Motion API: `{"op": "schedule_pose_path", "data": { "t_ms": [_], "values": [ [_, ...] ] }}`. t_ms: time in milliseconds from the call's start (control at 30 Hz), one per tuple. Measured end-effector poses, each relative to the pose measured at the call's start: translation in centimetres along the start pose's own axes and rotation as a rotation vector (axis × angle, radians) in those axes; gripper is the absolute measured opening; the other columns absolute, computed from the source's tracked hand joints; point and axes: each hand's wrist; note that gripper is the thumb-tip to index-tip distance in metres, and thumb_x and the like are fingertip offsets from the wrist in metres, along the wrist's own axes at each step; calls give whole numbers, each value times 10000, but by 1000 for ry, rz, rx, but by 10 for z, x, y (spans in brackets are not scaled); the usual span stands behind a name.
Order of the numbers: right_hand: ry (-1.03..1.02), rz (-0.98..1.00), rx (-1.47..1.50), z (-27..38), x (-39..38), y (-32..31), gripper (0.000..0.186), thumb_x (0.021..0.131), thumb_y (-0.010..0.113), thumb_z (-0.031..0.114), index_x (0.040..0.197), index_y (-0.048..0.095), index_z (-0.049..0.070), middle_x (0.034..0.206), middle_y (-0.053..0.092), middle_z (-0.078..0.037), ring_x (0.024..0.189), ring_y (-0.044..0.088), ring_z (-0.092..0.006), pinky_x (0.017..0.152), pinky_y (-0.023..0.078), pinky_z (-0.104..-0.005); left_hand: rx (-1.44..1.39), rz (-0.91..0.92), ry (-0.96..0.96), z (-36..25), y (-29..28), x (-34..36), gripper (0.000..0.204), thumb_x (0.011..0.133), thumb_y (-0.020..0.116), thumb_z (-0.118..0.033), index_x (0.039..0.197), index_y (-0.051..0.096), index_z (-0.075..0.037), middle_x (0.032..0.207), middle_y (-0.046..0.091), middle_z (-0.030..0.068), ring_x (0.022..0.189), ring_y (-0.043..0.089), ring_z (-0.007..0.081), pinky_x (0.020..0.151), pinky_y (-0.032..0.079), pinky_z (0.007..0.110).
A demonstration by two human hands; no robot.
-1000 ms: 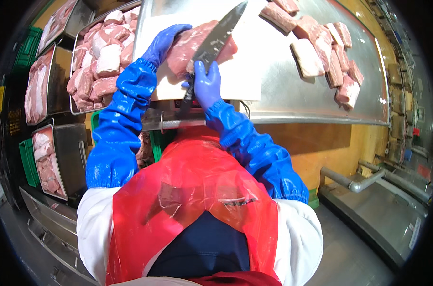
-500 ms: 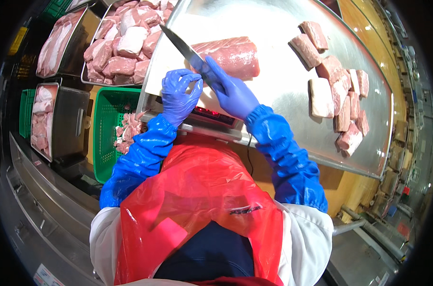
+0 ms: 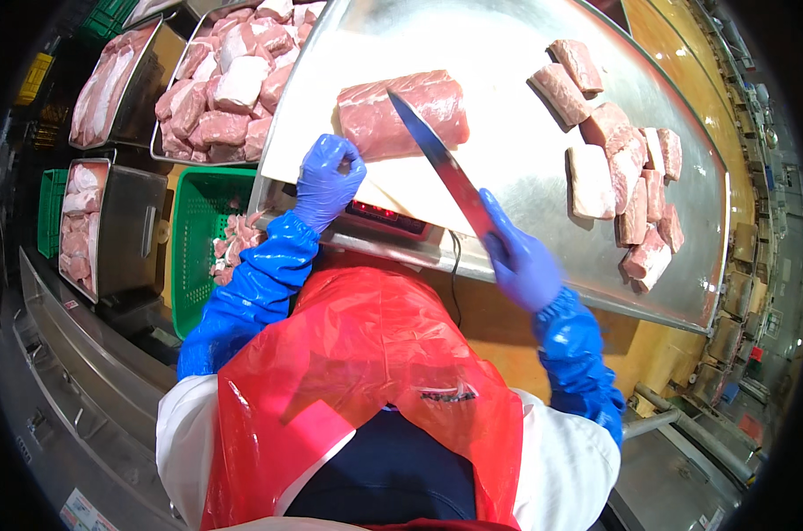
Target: The person cuts large pieces of raw meat into smaller portions using a knife on a stainless steel table. Trimmed fat and small offcuts are placed into a green basket, while the cut meat pieces are arranged on the table.
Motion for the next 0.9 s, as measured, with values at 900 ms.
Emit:
{"op": "schedule_pose_path", "data": {
  "t_ms": [900],
  "values": [
    [-31, -47, -150, 48, 52, 56, 724, 961, 539, 96, 1597, 239, 266, 954, 688, -247, 822, 670, -452, 739, 539, -532, -14, 92, 104, 2, -59, 0, 128, 792, 666, -63, 914, 634, -80, 919, 622, 91, 939, 595, 297, 836, 480, 441]
  ]
}}
Point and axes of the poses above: each hand's wrist, its own x-axis towards the middle knuckle, its own y-axis out of the palm, z = x × y
